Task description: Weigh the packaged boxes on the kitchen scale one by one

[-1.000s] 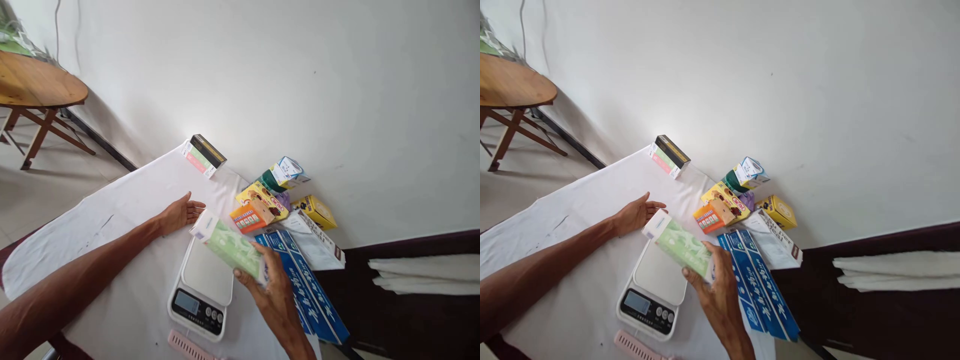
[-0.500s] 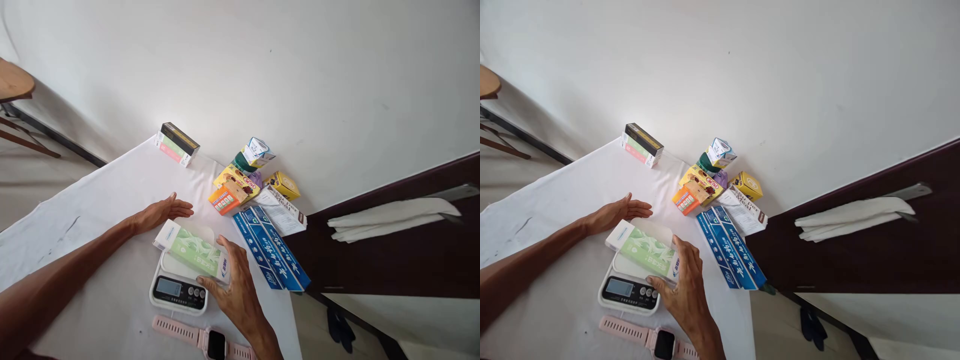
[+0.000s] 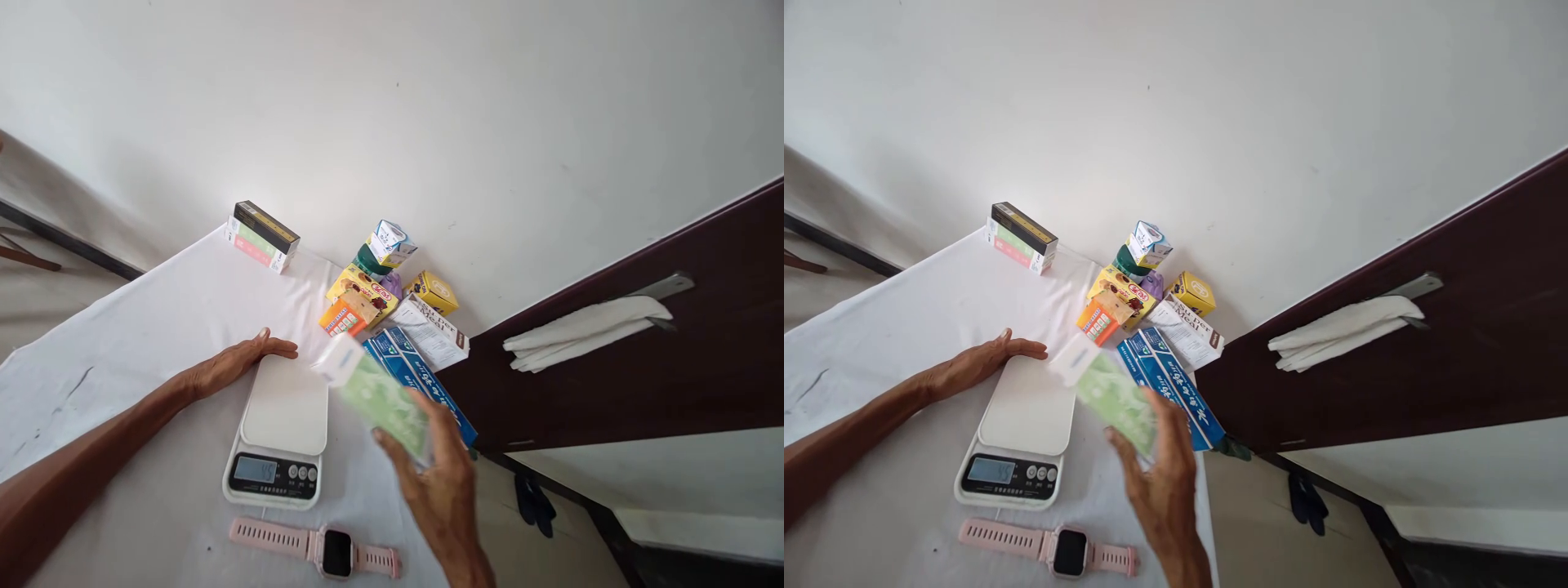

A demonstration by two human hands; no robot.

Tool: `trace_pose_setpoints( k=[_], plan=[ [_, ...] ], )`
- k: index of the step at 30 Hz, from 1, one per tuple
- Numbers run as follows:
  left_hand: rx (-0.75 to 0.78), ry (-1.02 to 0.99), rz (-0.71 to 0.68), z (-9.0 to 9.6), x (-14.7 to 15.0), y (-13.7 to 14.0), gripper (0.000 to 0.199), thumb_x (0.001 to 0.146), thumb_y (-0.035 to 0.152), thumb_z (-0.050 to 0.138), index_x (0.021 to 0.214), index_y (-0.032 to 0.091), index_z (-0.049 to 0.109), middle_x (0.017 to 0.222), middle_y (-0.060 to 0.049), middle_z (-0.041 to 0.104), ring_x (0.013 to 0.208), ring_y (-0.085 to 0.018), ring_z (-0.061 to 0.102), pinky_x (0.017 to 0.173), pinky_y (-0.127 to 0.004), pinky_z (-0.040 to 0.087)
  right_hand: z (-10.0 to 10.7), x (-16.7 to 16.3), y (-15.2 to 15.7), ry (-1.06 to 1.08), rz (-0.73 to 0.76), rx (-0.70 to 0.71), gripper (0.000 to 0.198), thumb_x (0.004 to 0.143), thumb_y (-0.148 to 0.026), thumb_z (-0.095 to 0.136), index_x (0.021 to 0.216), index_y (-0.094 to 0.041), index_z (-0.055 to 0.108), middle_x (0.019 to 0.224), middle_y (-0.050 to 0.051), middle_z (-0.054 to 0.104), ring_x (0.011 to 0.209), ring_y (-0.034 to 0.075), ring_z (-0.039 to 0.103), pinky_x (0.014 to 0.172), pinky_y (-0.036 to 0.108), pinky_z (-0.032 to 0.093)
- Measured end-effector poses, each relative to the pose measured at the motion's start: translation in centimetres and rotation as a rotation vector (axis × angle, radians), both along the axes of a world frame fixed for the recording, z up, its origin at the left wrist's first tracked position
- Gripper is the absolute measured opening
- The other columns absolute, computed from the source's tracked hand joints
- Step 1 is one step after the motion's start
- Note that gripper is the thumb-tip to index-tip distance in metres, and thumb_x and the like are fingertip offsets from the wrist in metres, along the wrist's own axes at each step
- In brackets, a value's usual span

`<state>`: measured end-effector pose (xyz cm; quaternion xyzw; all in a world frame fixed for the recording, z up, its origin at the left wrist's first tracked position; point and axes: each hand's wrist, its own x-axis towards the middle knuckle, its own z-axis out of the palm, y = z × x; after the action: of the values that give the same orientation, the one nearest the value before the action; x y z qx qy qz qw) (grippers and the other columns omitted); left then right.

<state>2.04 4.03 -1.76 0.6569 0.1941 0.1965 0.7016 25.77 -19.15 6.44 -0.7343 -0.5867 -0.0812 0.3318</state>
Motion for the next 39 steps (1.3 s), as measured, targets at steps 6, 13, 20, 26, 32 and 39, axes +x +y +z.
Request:
trace_pose_setpoints(
  k=[6,13,20,26,32,39],
  plan=[
    [0.179,0.161,0.046,1.0,-0.4,-1.0,0.063,0.104,0.068,0.025,0.138,0.032,0.064,0.152,0.001,0.057,0.146,-0.032,0.041,0.127,-0.047,0.019,2.3,9.2,1.4,-0.022,-0.324,0.034,0.075,0.08,-0.075,0.062,0.127,-0.017,0.063,0.116,0.015,0.066,0.11,0.036,0.061,0.094,0.05,0.049],
    [0.162,0.186,0.084,1.0,-0.3,-1.6,0.064,0.102,0.071,0.027,0.136,0.033,0.065,0.148,-0.001,0.059,0.141,-0.032,0.047,0.123,-0.047,0.029,-0.6,14.0,3.9,0.056,-0.326,-0.198,0.071,0.077,-0.065,0.059,0.124,-0.013,0.062,0.123,0.02,0.066,0.114,0.036,0.061,0.1,0.051,0.046],
    [0.139,0.161,0.075,1.1,-0.2,-1.5,0.063,0.103,0.07,0.027,0.133,0.031,0.067,0.146,-0.003,0.061,0.137,-0.032,0.05,0.119,-0.046,0.035,-1.5,14.4,3.1,-0.071,-0.321,-0.26,0.081,0.082,-0.071,0.056,0.137,-0.012,0.056,0.127,0.021,0.064,0.118,0.038,0.058,0.098,0.052,0.047],
    [0.15,0.121,0.115,1.3,0.0,-1.9,0.066,0.101,0.072,0.028,0.125,0.027,0.071,0.14,-0.004,0.065,0.134,-0.032,0.052,0.12,-0.045,0.033,1.4,10.4,5.1,-0.371,-0.281,-0.009,0.074,0.091,-0.07,0.052,0.134,-0.01,0.059,0.123,0.025,0.064,0.114,0.043,0.058,0.091,0.06,0.049],
    [0.176,0.09,0.148,2.2,0.0,-2.2,0.066,0.103,0.069,0.028,0.122,0.024,0.073,0.134,-0.005,0.068,0.13,-0.03,0.056,0.116,-0.041,0.036,2.7,0.8,15.3,-0.29,0.241,0.14,0.036,0.099,-0.045,0.057,0.125,-0.02,0.062,0.12,0.014,0.067,0.117,0.031,0.06,0.102,0.049,0.049],
    [0.179,-0.035,0.164,0.7,0.5,-1.6,0.065,0.106,0.064,0.028,0.118,0.018,0.073,0.126,-0.008,0.072,0.121,-0.026,0.063,0.111,-0.035,0.041,1.5,-6.1,32.3,-0.163,0.214,-0.264,0.06,0.089,-0.038,0.069,0.14,-0.014,0.048,0.146,0.02,0.052,0.136,0.034,0.045,0.108,0.05,0.043]
  ],
)
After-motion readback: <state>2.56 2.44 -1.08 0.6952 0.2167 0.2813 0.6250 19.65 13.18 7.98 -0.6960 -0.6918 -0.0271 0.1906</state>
